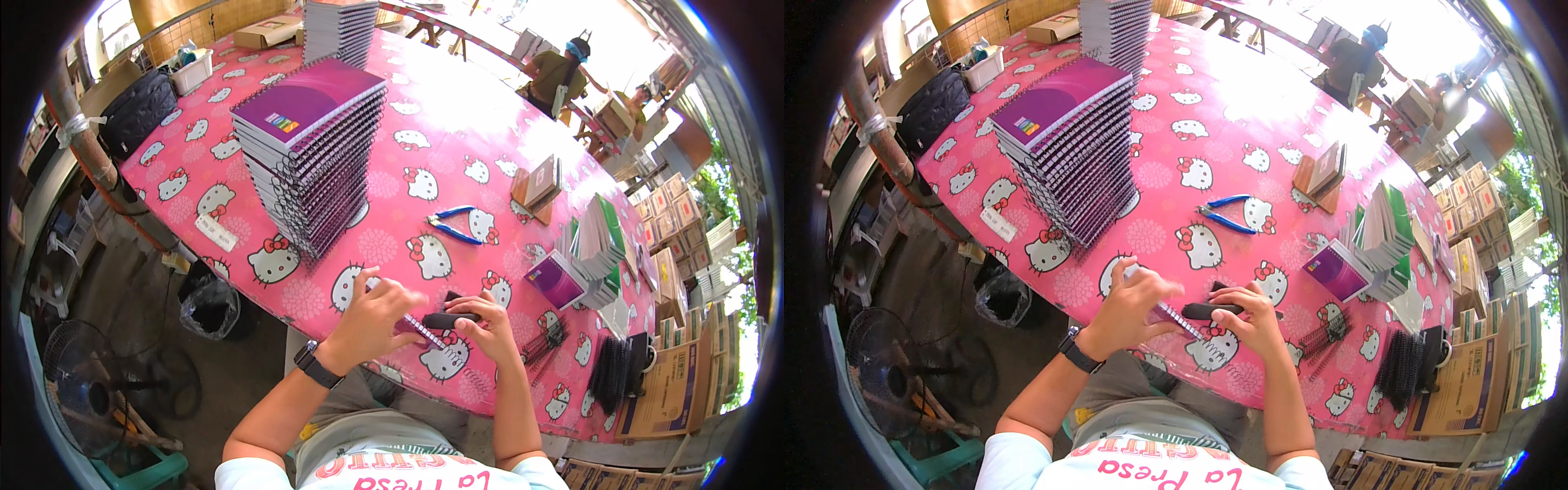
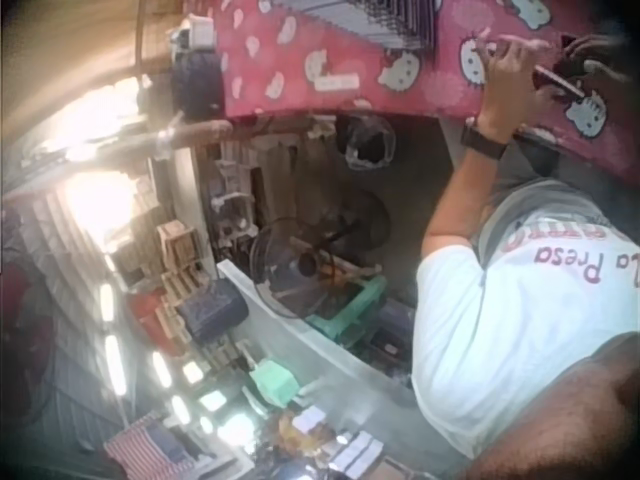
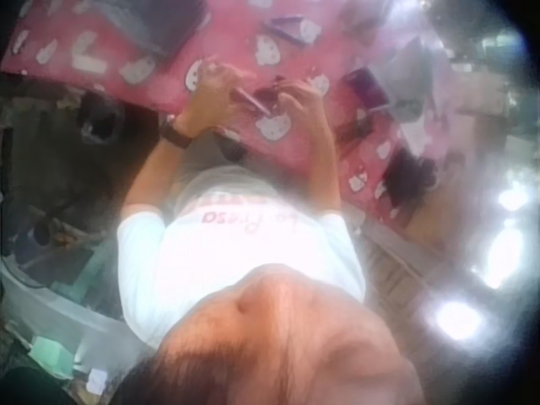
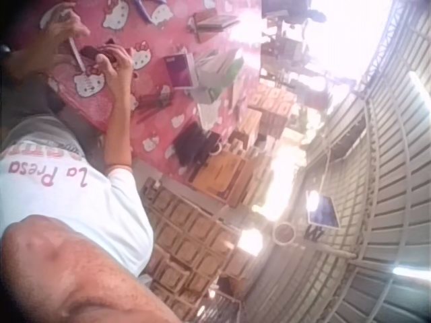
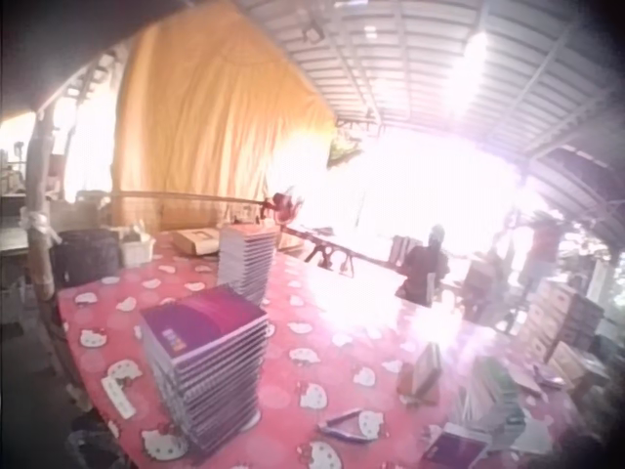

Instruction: The person aligns notebooks in a stack and uses blue shears to trim the excess length from the plastic spiral bindings at a work table.

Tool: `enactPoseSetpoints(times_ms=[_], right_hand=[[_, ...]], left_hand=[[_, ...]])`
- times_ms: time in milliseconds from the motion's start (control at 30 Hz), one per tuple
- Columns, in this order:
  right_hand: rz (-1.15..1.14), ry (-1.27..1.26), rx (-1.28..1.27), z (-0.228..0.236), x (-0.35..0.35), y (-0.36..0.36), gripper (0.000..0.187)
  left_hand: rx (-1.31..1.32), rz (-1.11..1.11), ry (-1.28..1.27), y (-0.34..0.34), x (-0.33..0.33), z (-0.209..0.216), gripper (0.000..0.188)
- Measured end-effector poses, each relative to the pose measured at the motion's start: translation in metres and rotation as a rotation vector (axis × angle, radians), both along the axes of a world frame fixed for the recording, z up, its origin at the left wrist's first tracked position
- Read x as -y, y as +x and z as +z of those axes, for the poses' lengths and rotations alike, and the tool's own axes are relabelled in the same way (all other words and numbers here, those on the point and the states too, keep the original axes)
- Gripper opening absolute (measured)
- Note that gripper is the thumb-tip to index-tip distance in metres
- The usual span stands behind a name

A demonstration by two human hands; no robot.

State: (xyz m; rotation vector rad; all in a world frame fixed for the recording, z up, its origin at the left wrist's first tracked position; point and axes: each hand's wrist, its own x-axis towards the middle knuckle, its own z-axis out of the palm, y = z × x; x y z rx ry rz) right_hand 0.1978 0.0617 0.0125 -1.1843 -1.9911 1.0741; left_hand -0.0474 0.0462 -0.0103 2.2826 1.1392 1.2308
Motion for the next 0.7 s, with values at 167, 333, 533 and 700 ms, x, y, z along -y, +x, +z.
enactPoseSetpoints(times_ms=[167, 333, 533, 700], right_hand=[[0.171, -0.175, -0.478, 0.003, 0.008, -0.012, 0.041], [0.167, -0.116, -0.391, -0.001, -0.001, -0.009, 0.050], [0.098, -0.032, -0.157, 0.004, -0.011, -0.011, 0.040], [0.096, 0.009, -0.010, 0.005, -0.011, -0.021, 0.044]], left_hand=[[0.686, 0.017, -0.386, 0.001, 0.005, -0.041, 0.081], [0.559, -0.061, -0.531, -0.005, 0.002, -0.054, 0.058], [0.491, -0.062, -0.485, -0.006, -0.001, -0.053, 0.055], [0.527, -0.071, -0.529, -0.006, -0.001, -0.055, 0.054]])
